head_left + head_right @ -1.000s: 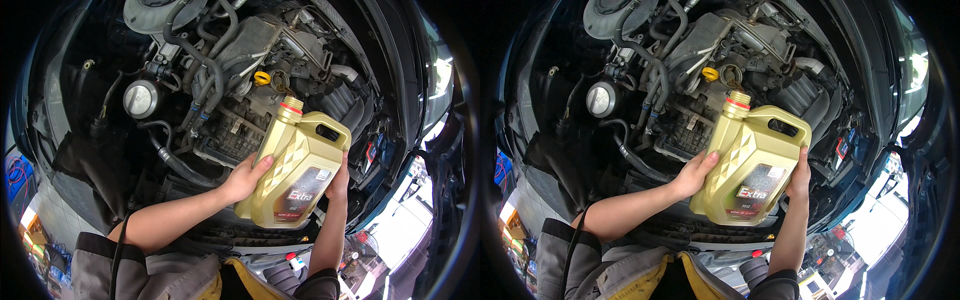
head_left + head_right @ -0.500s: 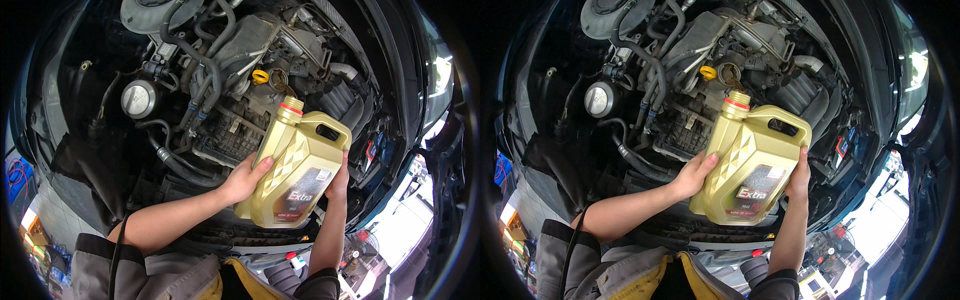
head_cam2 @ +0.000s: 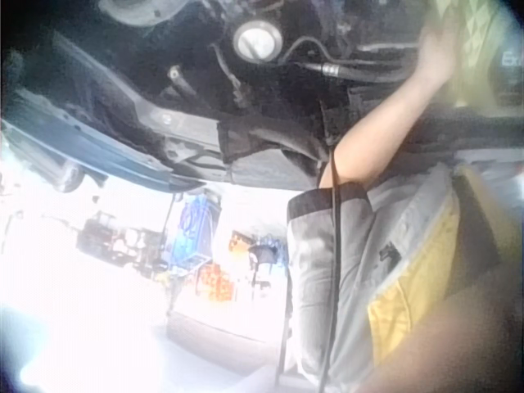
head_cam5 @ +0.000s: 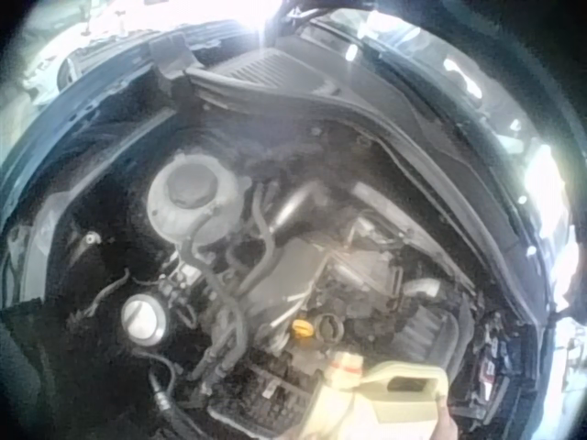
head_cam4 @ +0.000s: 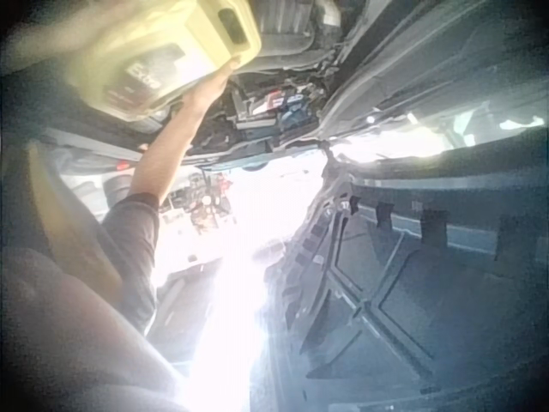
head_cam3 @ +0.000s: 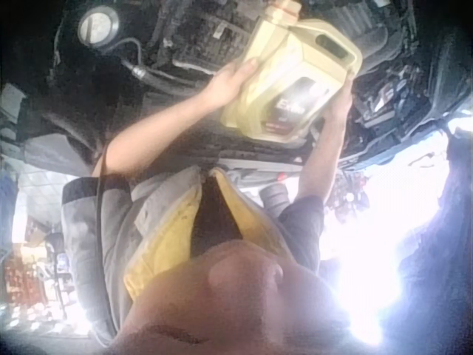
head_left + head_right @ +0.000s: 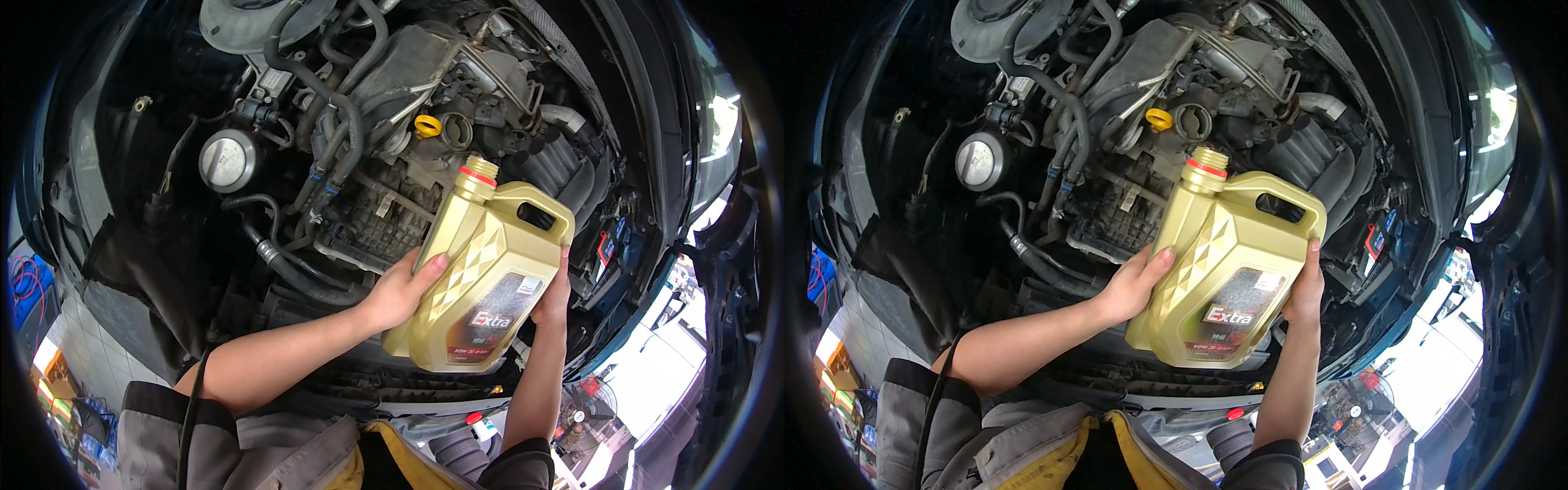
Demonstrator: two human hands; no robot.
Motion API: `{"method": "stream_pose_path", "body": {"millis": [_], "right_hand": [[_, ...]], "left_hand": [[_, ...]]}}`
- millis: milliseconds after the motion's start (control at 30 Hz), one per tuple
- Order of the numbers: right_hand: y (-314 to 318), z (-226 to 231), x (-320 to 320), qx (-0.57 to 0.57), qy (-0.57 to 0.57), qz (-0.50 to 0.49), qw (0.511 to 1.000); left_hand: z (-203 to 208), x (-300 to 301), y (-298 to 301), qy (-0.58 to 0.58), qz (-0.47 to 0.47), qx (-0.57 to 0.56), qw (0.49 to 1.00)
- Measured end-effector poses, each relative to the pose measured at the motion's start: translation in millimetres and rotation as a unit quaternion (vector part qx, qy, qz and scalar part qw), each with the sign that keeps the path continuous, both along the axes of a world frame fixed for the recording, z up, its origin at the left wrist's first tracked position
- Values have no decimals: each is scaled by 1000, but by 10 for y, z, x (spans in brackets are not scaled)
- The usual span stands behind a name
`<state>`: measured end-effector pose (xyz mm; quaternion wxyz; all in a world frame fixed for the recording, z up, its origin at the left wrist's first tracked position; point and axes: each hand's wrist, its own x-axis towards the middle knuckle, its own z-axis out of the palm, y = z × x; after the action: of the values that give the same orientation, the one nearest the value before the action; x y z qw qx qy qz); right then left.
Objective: The person opens a gold-colored motor oil container, removes the cap, and pours the oil into the engine's oil filler port. The person holds the container with both hands and tilts it to pour the oil into the engine.
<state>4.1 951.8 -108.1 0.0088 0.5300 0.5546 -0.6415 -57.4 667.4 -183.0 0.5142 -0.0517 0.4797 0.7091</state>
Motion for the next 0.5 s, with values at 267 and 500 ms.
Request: {"method": "stream_pose_path", "body": {"millis": [267,500], "right_hand": [[3,-5,-20,-4,4,10,1000],[31,-47,-31,-19,10,-5,1000]], "left_hand": [[-21,-36,6,6,3,2,1000],[-54,-30,12,7,-4,-10,1000]]}}
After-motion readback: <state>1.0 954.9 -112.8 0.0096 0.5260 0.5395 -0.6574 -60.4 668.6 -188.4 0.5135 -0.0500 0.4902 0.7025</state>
